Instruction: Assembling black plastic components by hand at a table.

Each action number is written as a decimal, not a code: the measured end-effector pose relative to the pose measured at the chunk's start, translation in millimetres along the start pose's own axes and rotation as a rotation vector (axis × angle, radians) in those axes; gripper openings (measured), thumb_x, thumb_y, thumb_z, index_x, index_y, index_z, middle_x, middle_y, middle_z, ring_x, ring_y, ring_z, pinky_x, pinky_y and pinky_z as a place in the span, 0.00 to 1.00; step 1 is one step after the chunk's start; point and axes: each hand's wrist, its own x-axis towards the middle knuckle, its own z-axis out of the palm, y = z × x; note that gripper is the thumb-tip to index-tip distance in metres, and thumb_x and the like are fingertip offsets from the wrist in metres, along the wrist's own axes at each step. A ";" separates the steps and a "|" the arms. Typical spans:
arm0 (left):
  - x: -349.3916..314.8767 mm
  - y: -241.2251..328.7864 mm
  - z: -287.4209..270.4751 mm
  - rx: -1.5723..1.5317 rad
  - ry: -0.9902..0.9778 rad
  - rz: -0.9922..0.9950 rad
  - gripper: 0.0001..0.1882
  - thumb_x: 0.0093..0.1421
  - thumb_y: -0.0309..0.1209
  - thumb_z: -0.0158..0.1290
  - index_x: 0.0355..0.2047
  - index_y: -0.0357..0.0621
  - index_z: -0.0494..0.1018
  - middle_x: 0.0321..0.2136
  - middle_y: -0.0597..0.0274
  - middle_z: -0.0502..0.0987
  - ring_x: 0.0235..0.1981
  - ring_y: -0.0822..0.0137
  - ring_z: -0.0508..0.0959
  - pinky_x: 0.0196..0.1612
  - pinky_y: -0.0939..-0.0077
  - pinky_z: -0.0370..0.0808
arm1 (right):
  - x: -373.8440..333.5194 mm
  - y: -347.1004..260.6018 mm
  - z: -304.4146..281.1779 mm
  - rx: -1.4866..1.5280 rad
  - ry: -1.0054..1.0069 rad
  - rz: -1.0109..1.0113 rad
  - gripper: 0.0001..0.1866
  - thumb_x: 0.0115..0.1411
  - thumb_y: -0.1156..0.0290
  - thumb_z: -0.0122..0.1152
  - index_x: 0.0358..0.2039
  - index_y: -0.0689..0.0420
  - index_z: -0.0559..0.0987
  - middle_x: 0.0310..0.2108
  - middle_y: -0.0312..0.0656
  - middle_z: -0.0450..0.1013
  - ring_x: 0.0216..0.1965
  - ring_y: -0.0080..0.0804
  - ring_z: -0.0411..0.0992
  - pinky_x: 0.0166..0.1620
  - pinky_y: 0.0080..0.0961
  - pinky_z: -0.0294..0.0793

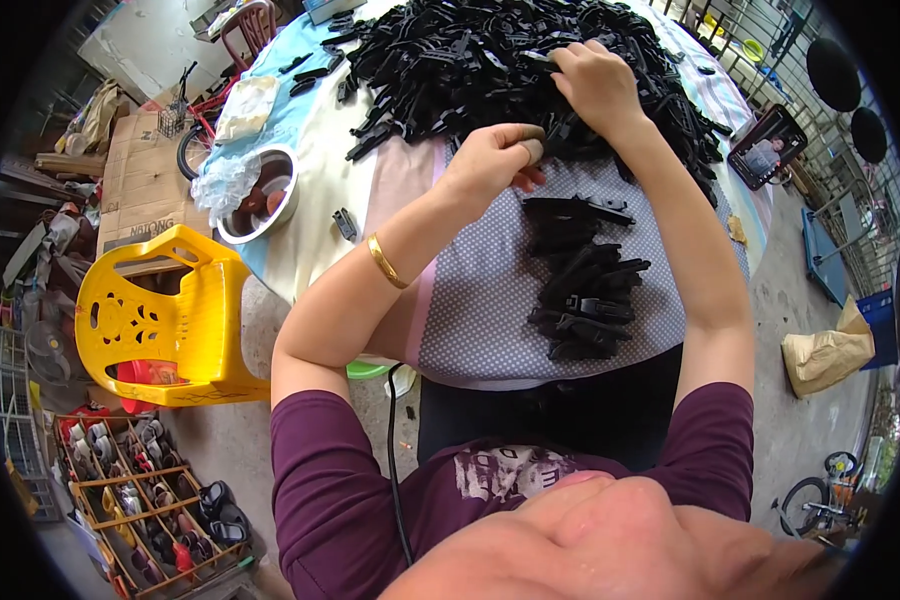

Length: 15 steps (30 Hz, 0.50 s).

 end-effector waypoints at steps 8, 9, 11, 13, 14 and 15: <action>3.3 0.9 -5.8 -0.294 0.151 -0.043 0.14 0.64 0.35 0.45 0.35 0.33 0.72 0.30 0.57 0.75 0.27 0.69 0.77 0.29 0.80 0.77 | -46.8 -18.2 -51.7 0.910 -0.043 -0.092 0.13 0.52 0.77 0.59 0.40 0.62 0.77 0.34 0.42 0.73 0.34 0.31 0.72 0.37 0.21 0.71; 3.7 -0.2 -4.9 -0.293 0.148 -0.044 0.14 0.64 0.35 0.45 0.35 0.33 0.72 0.30 0.57 0.75 0.27 0.69 0.77 0.29 0.80 0.77 | -53.8 -22.7 -49.3 0.837 0.000 -0.137 0.13 0.51 0.78 0.59 0.39 0.62 0.77 0.34 0.43 0.73 0.34 0.34 0.72 0.37 0.23 0.72; 3.8 -2.5 -3.1 -0.268 0.038 -0.029 0.14 0.63 0.32 0.46 0.38 0.30 0.72 0.32 0.54 0.76 0.31 0.66 0.79 0.35 0.78 0.79 | -61.6 -30.1 -46.9 0.732 0.044 -0.197 0.13 0.47 0.79 0.60 0.36 0.62 0.77 0.33 0.45 0.72 0.35 0.41 0.71 0.39 0.28 0.72; 3.5 -7.1 -1.8 -0.213 0.015 0.005 0.14 0.62 0.31 0.47 0.40 0.29 0.71 0.34 0.54 0.76 0.32 0.66 0.79 0.37 0.77 0.79 | -64.4 -28.6 -46.9 0.731 0.028 -0.195 0.12 0.46 0.79 0.61 0.35 0.63 0.77 0.33 0.44 0.72 0.35 0.40 0.71 0.38 0.28 0.72; 2.6 -7.4 -1.5 -0.161 0.001 0.042 0.14 0.61 0.29 0.49 0.42 0.28 0.71 0.35 0.54 0.76 0.34 0.66 0.79 0.39 0.77 0.78 | -65.4 -28.0 -46.5 0.735 0.010 -0.202 0.12 0.46 0.79 0.61 0.34 0.63 0.77 0.33 0.44 0.72 0.34 0.40 0.71 0.38 0.28 0.72; 2.3 -5.6 -1.8 -0.156 0.000 0.038 0.14 0.61 0.29 0.49 0.42 0.28 0.71 0.35 0.54 0.76 0.34 0.66 0.79 0.39 0.77 0.78 | -65.5 -27.1 -47.1 0.737 0.027 -0.207 0.12 0.45 0.79 0.62 0.33 0.63 0.77 0.32 0.43 0.73 0.34 0.39 0.71 0.38 0.27 0.73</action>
